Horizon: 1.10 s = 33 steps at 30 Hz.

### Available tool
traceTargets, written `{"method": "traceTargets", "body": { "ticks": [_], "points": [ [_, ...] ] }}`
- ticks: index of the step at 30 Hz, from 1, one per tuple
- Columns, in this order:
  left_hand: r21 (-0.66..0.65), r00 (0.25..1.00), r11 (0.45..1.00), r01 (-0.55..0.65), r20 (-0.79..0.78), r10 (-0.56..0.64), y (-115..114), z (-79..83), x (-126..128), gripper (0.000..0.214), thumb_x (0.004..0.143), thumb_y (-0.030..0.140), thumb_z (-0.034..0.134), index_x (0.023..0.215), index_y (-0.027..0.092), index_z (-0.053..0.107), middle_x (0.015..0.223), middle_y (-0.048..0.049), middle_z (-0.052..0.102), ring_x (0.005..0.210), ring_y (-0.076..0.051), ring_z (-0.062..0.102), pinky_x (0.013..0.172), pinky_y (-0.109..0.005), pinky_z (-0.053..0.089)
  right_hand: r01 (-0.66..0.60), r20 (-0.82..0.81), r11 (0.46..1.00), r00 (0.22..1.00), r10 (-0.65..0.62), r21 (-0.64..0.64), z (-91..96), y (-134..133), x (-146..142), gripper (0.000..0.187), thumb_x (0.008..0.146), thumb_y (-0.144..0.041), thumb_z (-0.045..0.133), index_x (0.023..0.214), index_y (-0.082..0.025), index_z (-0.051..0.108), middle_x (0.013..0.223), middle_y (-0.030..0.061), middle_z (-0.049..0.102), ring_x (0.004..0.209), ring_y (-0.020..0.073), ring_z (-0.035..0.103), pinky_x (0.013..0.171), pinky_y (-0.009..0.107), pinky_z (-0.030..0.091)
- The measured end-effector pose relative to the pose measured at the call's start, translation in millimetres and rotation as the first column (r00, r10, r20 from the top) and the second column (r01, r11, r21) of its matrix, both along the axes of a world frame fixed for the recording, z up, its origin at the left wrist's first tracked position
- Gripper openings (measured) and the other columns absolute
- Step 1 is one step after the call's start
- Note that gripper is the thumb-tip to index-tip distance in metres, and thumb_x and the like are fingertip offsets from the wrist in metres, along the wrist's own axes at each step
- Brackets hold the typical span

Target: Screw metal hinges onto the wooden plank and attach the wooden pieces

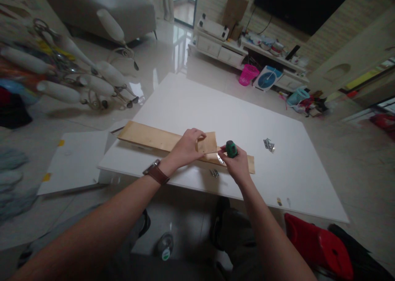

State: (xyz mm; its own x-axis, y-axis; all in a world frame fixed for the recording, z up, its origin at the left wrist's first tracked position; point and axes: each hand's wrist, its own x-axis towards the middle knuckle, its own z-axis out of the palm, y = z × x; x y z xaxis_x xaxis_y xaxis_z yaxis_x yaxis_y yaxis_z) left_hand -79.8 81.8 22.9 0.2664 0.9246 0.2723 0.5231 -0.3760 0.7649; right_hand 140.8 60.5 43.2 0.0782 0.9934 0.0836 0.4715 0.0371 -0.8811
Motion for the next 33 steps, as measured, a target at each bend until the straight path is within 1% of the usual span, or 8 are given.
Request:
{"method": "traceTargets", "body": {
  "ticks": [6, 8, 11, 16, 20, 23, 27, 33],
  "points": [
    [-0.040, 0.998, 0.998, 0.049, 0.043, -0.047, -4.5, 0.9, 2.7, 0.065, 0.068, 0.020, 0.084, 0.127, 0.022, 0.058, 0.126, -0.0096, 0.055, 0.119, -0.028, 0.058, 0.109, -0.048, 0.053, -0.027, -0.037, 1.000, 0.999, 0.027, -0.003, 0.4, -5.6, -5.0, 0.023, 0.073, -0.038, 0.079, 0.087, -0.020, 0.074, 0.079, 0.0029, 0.075, 0.073, 0.0194, 0.065, 0.073, 0.034, 0.052],
    [-0.049, 0.998, 0.998, 0.033, 0.047, -0.031, -5.6, 1.2, 4.6, 0.074, 0.067, 0.025, 0.087, 0.133, 0.023, 0.056, 0.128, -0.0103, 0.054, 0.122, -0.030, 0.057, 0.111, -0.049, 0.052, -0.052, -0.044, 0.999, 0.998, 0.052, 0.000, 0.8, -7.6, -7.3, 0.022, 0.076, -0.038, 0.078, 0.088, -0.021, 0.071, 0.079, 0.0012, 0.072, 0.072, 0.0180, 0.063, 0.072, 0.033, 0.050],
    [-0.041, 1.000, 0.999, -0.003, -0.019, 0.002, -6.0, 3.3, 7.4, 0.080, 0.066, 0.036, 0.091, 0.136, 0.022, 0.054, 0.129, -0.0117, 0.058, 0.122, -0.033, 0.056, 0.112, -0.053, 0.050, -0.096, -0.075, 0.995, 0.993, 0.096, 0.007, 1.5, -9.3, -9.9, 0.020, 0.078, -0.036, 0.077, 0.089, -0.023, 0.067, 0.080, -0.0009, 0.069, 0.072, 0.0165, 0.061, 0.072, 0.031, 0.049],
    [-0.071, 0.998, 0.996, -0.054, -0.035, 0.051, -7.2, 10.1, 11.3, 0.074, 0.064, 0.044, 0.091, 0.125, 0.017, 0.059, 0.124, -0.0144, 0.066, 0.115, -0.034, 0.062, 0.103, -0.050, 0.053, -0.092, -0.079, 0.995, 0.992, 0.095, 0.041, 2.0, -11.2, -11.1, 0.019, 0.081, -0.036, 0.074, 0.089, -0.025, 0.061, 0.080, -0.0022, 0.066, 0.074, 0.0165, 0.060, 0.073, 0.030, 0.048],
    [-0.162, 0.993, 0.980, -0.115, -0.025, 0.112, -9.0, 11.5, 14.0, 0.068, 0.064, 0.050, 0.089, 0.117, 0.017, 0.061, 0.113, -0.0151, 0.071, 0.098, -0.030, 0.067, 0.086, -0.045, 0.057, -0.077, 0.017, 0.992, 0.997, 0.076, 0.102, 5.3, -16.6, -12.7, 0.019, 0.081, -0.033, 0.070, 0.096, -0.026, 0.060, 0.084, -0.0006, 0.069, 0.076, 0.0182, 0.063, 0.074, 0.031, 0.049],
    [-0.186, 0.990, 0.972, -0.143, -0.036, 0.139, -8.7, 10.4, 15.6, 0.063, 0.063, 0.053, 0.090, 0.108, 0.019, 0.064, 0.102, -0.0119, 0.073, 0.088, -0.027, 0.068, 0.078, -0.042, 0.057, -0.091, 0.115, 0.985, 0.991, 0.074, 0.149, 9.6, -20.4, -12.8, 0.024, 0.080, -0.027, 0.068, 0.102, -0.027, 0.059, 0.086, 0.0004, 0.073, 0.074, 0.0187, 0.064, 0.071, 0.031, 0.048],
    [-0.221, 0.993, 0.968, -0.119, -0.017, 0.118, -7.7, 14.3, 16.9, 0.059, 0.063, 0.055, 0.090, 0.103, 0.018, 0.066, 0.099, -0.0108, 0.075, 0.086, -0.026, 0.068, 0.078, -0.042, 0.057, -0.106, 0.152, 0.980, 0.985, 0.081, 0.169, 11.6, -20.6, -9.5, 0.033, 0.078, -0.025, 0.067, 0.109, -0.028, 0.056, 0.090, 0.0010, 0.076, 0.073, 0.0197, 0.066, 0.070, 0.031, 0.047],
    [-0.233, 0.997, 0.971, -0.048, 0.042, 0.059, -7.2, 22.5, 13.2, 0.064, 0.059, 0.046, 0.093, 0.110, 0.018, 0.065, 0.106, -0.0111, 0.074, 0.093, -0.027, 0.069, 0.083, -0.043, 0.058, -0.099, 0.068, 0.984, 0.994, 0.090, 0.149, 8.4, -19.8, -7.7, 0.033, 0.078, -0.025, 0.069, 0.108, -0.028, 0.055, 0.089, -0.0009, 0.073, 0.077, 0.0191, 0.067, 0.074, 0.032, 0.049]
  ]
}}
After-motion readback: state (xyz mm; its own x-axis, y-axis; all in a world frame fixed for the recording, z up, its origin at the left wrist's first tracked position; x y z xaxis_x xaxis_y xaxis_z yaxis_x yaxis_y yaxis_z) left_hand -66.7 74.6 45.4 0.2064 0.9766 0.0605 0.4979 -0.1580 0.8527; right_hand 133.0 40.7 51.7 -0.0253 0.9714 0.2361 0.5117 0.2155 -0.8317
